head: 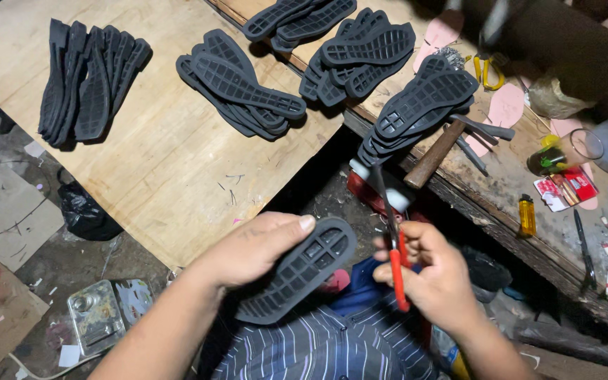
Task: The person sits at a workbench holding black rubber shoe soles and trims their edges with red-handled scissors, rotating each sole to cut around the perimeter. Trimmed soles are placed on the wooden board alongside stacks of other soles, and the person picks up the next sole to continue trimming.
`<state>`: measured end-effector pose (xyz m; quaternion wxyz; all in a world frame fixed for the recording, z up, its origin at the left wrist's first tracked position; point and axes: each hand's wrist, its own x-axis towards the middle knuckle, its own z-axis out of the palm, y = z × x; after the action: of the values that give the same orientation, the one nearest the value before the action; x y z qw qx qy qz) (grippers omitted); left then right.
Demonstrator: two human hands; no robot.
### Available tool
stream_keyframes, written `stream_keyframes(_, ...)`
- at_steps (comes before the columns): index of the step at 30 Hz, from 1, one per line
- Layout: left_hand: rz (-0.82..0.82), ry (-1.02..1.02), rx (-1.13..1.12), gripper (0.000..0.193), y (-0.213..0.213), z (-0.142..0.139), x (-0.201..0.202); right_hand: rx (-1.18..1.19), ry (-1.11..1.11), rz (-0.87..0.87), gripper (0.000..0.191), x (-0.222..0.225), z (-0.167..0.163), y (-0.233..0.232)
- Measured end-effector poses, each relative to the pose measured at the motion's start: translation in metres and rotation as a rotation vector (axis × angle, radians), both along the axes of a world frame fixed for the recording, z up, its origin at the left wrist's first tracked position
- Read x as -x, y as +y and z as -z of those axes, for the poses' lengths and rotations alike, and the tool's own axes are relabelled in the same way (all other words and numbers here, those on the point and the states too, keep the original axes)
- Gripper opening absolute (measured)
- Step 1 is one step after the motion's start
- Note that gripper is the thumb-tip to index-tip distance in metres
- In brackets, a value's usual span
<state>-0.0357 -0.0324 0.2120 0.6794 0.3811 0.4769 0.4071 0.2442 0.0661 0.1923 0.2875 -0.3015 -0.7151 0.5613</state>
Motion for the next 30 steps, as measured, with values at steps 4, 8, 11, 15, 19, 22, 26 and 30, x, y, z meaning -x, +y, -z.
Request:
stream_keyframes(4,-0.227,0.408,-0.460,0.037,-0.006,0.007,-0.032,0.382,0.105,0.139,0.048,0.025,0.017,-0.018)
stream_keyframes(8,-0.496,0.625,-0.736,0.024,-0.032,-0.001,-0.052,0.517,0.330,0.338,0.041,0.043,0.006,-0.018)
stream_keyframes(11,-0.164,0.398,-0.311,0.027,-0.044,-0.005,-0.066,0.590,0.492,0.276,0.037,0.046,-0.009,-0.021)
stream_keyframes(15,-0.198,-0.232,-0.347,0.043,-0.033,0.002,-0.067,0.590,0.510,0.190,0.038,0.047,-0.013,-0.033)
stream_keyframes(19,-0.502,-0.297,-0.484,0.061,-0.034,0.004,-0.059,0.562,0.301,0.097,0.038,0.043,-0.004,-0.035)
stream_keyframes(22,-0.594,-0.239,-0.494,0.052,-0.036,-0.001,-0.053,0.209,0.030,0.101,0.049,0.033,-0.003,-0.027)
stream_keyframes(26,-0.703,-0.235,-0.512,0.048,-0.039,-0.007,-0.044,-0.553,-0.335,0.169,0.064,0.017,-0.014,-0.024)
stream_keyframes(30,-0.746,-0.209,-0.587,0.045,-0.041,-0.007,-0.039,-0.753,-0.392,0.172,0.061,0.015,-0.020,-0.025)
